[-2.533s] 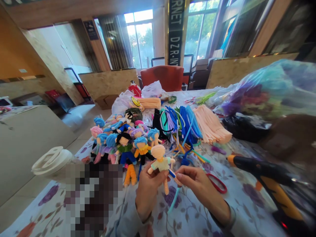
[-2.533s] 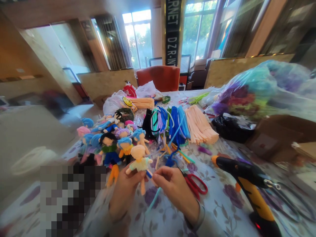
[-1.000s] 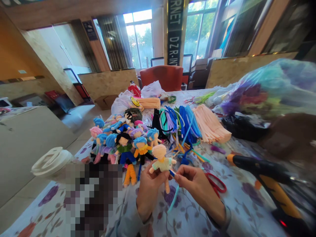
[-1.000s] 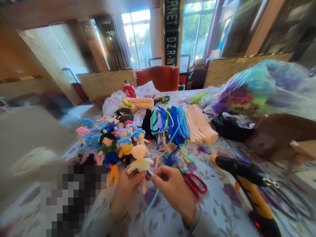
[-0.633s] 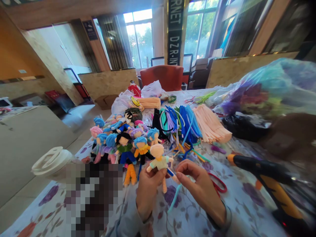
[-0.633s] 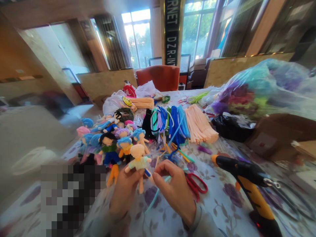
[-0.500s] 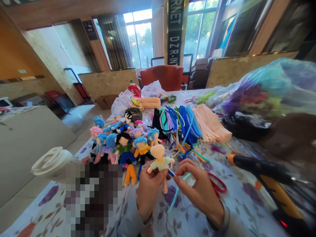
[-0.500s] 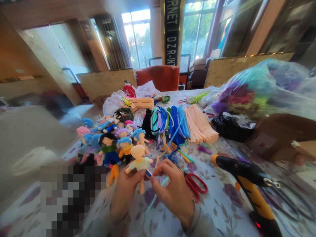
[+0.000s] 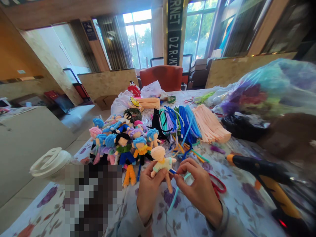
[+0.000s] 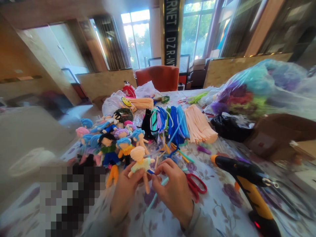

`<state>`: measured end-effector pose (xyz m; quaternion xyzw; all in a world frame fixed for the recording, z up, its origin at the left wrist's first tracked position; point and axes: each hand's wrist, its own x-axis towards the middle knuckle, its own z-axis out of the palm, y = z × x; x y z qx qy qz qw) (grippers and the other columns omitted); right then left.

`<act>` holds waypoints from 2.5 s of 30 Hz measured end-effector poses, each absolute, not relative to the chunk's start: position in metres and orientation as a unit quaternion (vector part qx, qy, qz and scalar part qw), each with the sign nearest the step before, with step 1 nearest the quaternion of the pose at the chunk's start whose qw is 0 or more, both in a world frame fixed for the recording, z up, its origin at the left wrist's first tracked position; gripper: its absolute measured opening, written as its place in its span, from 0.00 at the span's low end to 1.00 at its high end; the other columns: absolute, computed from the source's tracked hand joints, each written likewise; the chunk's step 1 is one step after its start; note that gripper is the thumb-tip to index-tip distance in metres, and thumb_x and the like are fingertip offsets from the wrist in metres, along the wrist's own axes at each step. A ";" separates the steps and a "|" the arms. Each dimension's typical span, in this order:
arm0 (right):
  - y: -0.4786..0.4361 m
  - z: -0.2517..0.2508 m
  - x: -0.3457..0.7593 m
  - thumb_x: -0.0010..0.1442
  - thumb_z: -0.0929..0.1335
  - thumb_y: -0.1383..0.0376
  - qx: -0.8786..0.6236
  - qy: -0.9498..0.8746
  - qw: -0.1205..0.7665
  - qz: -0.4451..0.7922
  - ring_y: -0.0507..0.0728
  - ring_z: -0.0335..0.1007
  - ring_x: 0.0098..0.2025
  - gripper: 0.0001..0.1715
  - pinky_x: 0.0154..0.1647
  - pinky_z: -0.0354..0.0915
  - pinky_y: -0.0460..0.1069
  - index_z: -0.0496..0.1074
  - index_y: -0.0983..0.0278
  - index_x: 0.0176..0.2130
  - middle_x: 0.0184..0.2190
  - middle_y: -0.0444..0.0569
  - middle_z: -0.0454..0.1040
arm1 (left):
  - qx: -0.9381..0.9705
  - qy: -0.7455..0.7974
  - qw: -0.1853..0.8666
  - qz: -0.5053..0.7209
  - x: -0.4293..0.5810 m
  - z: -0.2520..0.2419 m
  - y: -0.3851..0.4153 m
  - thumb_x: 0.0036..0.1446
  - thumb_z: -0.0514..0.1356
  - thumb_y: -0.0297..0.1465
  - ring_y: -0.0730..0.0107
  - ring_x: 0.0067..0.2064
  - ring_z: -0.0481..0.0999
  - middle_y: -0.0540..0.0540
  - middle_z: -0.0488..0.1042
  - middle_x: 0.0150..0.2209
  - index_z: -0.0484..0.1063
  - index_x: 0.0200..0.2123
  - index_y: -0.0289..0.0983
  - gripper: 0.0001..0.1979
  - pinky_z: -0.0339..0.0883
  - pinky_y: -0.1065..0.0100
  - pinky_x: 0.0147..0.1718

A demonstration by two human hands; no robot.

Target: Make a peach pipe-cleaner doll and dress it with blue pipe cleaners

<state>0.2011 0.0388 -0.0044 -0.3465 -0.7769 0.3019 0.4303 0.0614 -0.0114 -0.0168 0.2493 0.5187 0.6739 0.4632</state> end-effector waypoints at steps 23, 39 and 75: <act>0.040 -0.005 0.201 0.52 0.69 0.73 -0.329 -0.758 0.447 0.342 0.56 0.69 0.36 0.10 0.39 0.63 0.49 0.68 0.62 0.23 0.32 0.47 0.70 | 0.289 0.549 0.432 0.655 0.062 -0.017 -0.010 0.44 0.68 0.33 0.70 0.25 0.77 0.50 0.79 0.24 0.75 0.35 0.35 0.13 0.71 0.70 0.29; 0.046 0.000 0.203 0.54 0.69 0.64 -0.312 -0.682 0.366 0.551 0.54 0.68 0.31 0.08 0.34 0.64 0.48 0.71 0.64 0.25 0.27 0.45 0.72 | 0.268 0.544 0.441 0.661 0.059 -0.007 -0.010 0.42 0.69 0.30 0.71 0.24 0.73 0.51 0.75 0.21 0.76 0.28 0.34 0.09 0.67 0.72 0.24; 0.040 -0.016 0.195 0.53 0.68 0.70 -0.330 -0.790 0.401 0.325 0.54 0.68 0.29 0.05 0.33 0.62 0.47 0.67 0.62 0.27 0.27 0.44 0.69 | 0.288 0.558 0.427 0.650 0.059 -0.011 -0.004 0.42 0.68 0.31 0.73 0.20 0.70 0.52 0.74 0.20 0.76 0.28 0.34 0.09 0.65 0.71 0.21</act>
